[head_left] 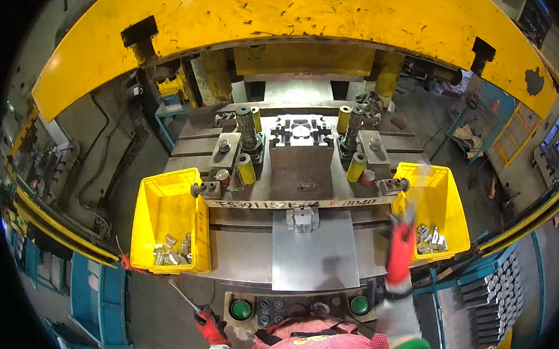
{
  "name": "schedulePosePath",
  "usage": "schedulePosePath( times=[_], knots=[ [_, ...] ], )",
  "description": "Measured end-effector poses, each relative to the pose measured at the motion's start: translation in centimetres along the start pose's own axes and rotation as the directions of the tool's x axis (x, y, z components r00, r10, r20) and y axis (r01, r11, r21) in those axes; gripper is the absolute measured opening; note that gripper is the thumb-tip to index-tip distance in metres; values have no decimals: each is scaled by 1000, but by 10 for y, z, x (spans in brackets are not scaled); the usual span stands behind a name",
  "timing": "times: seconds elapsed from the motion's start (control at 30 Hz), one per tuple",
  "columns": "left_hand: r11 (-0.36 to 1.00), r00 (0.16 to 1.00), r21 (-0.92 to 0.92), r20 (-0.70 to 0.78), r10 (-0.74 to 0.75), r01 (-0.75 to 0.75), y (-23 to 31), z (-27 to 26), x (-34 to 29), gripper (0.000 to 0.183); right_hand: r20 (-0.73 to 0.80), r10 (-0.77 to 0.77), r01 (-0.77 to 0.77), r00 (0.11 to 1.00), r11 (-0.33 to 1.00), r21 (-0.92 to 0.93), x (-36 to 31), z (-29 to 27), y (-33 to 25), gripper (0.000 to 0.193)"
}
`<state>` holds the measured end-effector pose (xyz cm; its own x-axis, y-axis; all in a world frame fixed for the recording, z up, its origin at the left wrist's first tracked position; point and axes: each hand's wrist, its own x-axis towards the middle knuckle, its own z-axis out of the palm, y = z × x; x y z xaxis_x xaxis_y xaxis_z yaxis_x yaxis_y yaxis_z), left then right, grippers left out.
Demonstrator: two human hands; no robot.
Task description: Operating an industrial press machine to shape metal parts using tongs for placement and removal.
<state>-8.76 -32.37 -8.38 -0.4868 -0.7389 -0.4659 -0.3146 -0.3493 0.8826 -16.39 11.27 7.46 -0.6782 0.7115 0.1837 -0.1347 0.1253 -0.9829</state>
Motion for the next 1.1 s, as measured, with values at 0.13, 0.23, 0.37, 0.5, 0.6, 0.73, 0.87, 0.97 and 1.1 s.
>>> schedulePosePath(
  times=[0.13, 0.23, 0.37, 0.5, 0.6, 0.73, 0.87, 0.97, 1.1],
  knots=[
    [964, 954, 178, 191, -229, 196, -54, -15, 34, 26, -496, 28, -195, 868, 938, -287, -60, -143, 104, 56],
    [826, 875, 530, 289, -389, 192, -93, 1, 73, 31, -498, 158, -496, 853, 544, -676, -109, -218, 201, 68],
    [58, 737, 738, 674, -38, -672, -157, -35, 162, 58, -197, 626, -649, 755, 667, -365, -138, -179, 246, 67],
    [149, 903, 896, 428, -46, -417, -152, -9, 144, 73, -163, 657, -548, 736, 437, -713, -147, -165, 290, 81],
    [244, 881, 860, 471, -36, -449, -132, -3, 124, 83, -147, 633, -519, 760, 456, -723, -149, -157, 285, 85],
    [611, 950, 752, 311, 2, -247, -116, 22, 90, 90, -206, 570, -515, 796, 457, -725, -150, -174, 304, 80],
    [499, 968, 837, 249, 18, -225, -124, 8, 109, 90, -192, 649, -525, 736, 369, -766, -142, -149, 260, 74],
    [473, 962, 839, 262, 79, -268, -126, 15, 110, 89, -211, 648, -536, 732, 357, -765, -143, -155, 264, 73],
    [459, 956, 841, 282, 81, -287, -144, -2, 132, 94, -193, 654, -504, 732, 328, -799, -142, -148, 263, 70]
  ],
)
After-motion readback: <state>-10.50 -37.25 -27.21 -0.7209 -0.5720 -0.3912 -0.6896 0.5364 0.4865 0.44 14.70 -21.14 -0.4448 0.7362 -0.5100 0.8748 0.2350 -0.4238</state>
